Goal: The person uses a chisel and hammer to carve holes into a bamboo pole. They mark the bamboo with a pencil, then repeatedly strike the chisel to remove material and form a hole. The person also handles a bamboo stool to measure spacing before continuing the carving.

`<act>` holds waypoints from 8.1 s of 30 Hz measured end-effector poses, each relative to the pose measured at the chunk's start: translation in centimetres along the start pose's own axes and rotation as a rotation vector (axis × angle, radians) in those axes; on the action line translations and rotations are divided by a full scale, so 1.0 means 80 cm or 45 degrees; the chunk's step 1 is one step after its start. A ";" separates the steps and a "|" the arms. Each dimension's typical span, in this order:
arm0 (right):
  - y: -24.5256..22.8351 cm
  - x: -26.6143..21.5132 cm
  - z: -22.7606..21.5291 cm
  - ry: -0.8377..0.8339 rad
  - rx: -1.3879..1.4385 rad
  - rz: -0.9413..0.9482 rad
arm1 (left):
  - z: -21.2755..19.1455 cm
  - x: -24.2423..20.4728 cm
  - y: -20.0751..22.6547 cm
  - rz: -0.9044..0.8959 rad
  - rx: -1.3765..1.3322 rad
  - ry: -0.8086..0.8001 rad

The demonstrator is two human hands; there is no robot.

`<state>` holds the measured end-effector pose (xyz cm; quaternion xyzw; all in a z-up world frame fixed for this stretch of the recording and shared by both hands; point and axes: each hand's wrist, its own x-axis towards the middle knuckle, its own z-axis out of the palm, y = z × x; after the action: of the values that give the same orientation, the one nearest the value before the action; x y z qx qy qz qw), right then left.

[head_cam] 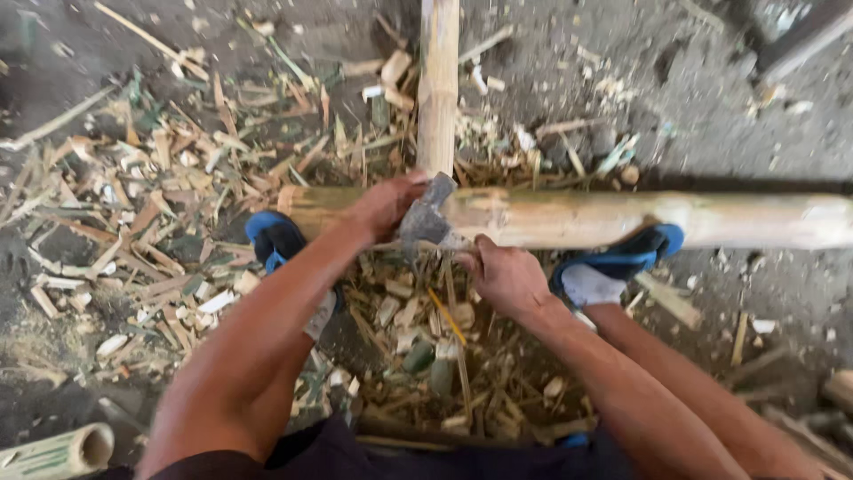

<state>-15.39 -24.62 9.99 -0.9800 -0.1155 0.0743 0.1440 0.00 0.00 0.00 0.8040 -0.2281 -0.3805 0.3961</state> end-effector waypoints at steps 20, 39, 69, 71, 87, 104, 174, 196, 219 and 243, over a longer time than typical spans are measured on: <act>-0.004 -0.131 -0.051 -0.039 0.373 0.216 | 0.008 -0.151 0.065 0.761 0.745 0.055; -0.105 -0.100 -0.109 -0.074 0.232 -0.420 | 0.004 -0.122 0.053 0.934 0.573 0.250; -0.063 -0.036 -0.056 -0.224 0.184 0.128 | 0.010 -0.059 0.018 0.785 0.576 0.290; -0.077 -0.060 -0.055 -0.196 0.193 0.091 | 0.027 -0.047 -0.015 0.531 0.626 0.156; -0.112 -0.090 -0.087 -0.202 0.354 -0.174 | 0.013 -0.134 0.046 0.709 0.784 0.220; -0.097 -0.104 -0.092 -0.209 0.356 -0.190 | 0.008 -0.140 0.053 0.786 0.695 0.360; -0.061 -0.052 -0.057 0.258 0.425 -0.743 | 0.012 -0.132 0.072 0.676 0.527 0.377; -0.059 -0.073 -0.015 -0.172 0.369 -0.013 | 0.079 -0.143 0.040 0.419 0.479 0.301; -0.081 -0.037 -0.051 -0.199 0.140 -0.164 | -0.022 -0.119 0.058 0.700 0.684 0.262; -0.026 0.003 -0.032 -0.106 0.346 0.174 | 0.053 -0.070 -0.006 0.419 0.855 0.489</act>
<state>-15.15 -23.28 13.00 -0.9531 -0.0431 0.1396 0.2650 -6.73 2.07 0.35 0.8975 -0.3870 -0.0597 0.2028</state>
